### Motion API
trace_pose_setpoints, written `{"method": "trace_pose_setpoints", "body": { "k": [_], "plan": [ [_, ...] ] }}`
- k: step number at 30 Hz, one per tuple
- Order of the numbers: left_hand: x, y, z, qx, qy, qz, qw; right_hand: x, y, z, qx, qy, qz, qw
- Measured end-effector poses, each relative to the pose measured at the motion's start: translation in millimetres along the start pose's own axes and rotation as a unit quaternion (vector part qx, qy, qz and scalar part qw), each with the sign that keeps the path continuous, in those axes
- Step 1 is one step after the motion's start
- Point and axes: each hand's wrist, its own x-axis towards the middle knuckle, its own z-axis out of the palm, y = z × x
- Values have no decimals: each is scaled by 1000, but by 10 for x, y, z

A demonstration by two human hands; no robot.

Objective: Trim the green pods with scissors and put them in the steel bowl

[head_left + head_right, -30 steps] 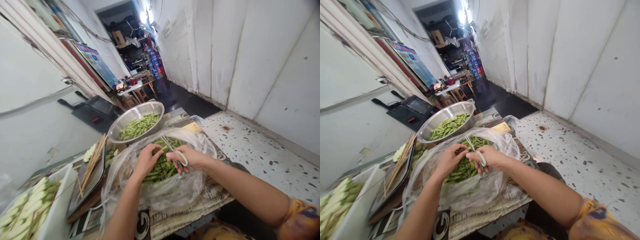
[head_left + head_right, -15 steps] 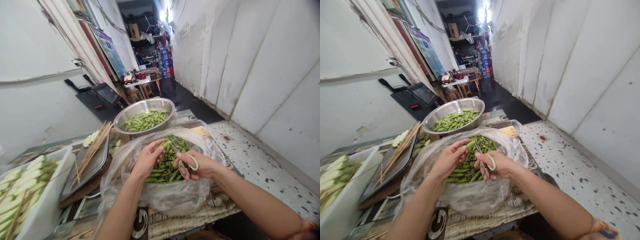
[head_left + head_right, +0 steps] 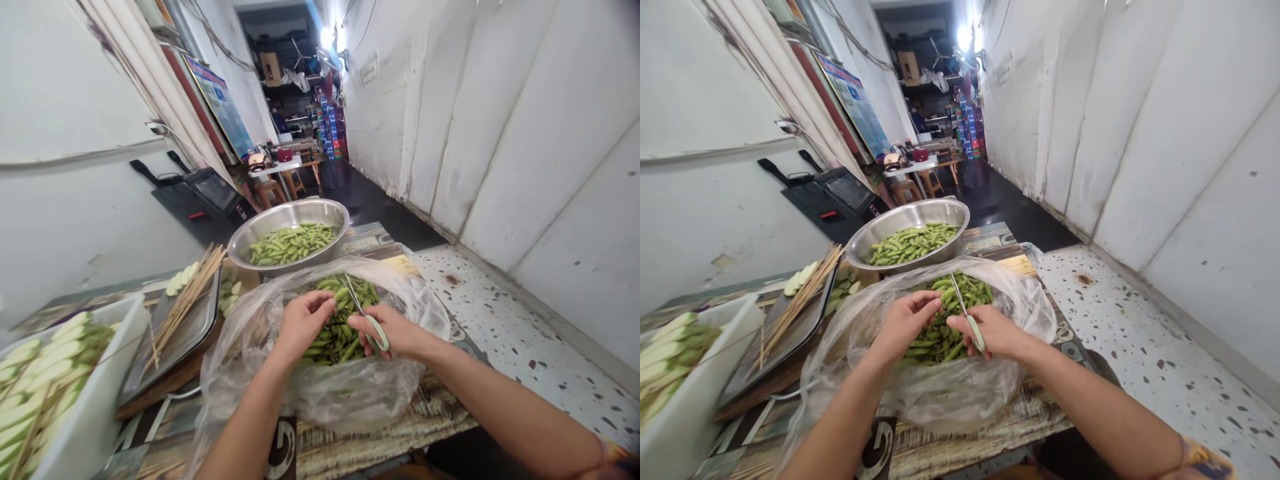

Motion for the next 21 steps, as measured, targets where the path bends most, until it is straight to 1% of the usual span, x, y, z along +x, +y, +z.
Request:
{"method": "trace_pose_setpoints", "body": {
  "k": [5, 8, 12, 13, 15, 18, 19, 21],
  "plan": [
    [-9, -6, -5, -7, -38, 6, 999, 27, 55, -35, -37, 20, -10, 999],
    [-8, -26, -5, -9, -51, 9, 999, 43, 99, -47, -56, 37, -23, 997],
    [-12, -31, 3, -28, -65, 12, 997, 31, 70, -29, -22, 41, -23, 999],
    [-13, -26, 4, -51, -66, 0, 997, 23, 49, -22, -8, 41, -17, 999],
    [-12, -11, -1, -135, -63, -36, 988, 5, 8, -8, 20, 40, -9, 999],
    [3, 11, -16, -276, -47, -71, 957, -15, -14, 7, 35, 14, -4, 999],
    [10, 15, -19, -302, -39, -74, 950, -18, -9, 10, 34, -1, -3, 999],
    [22, 15, -20, -321, -17, -73, 944, -21, 9, 15, 30, -28, -6, 999]
  ]
}}
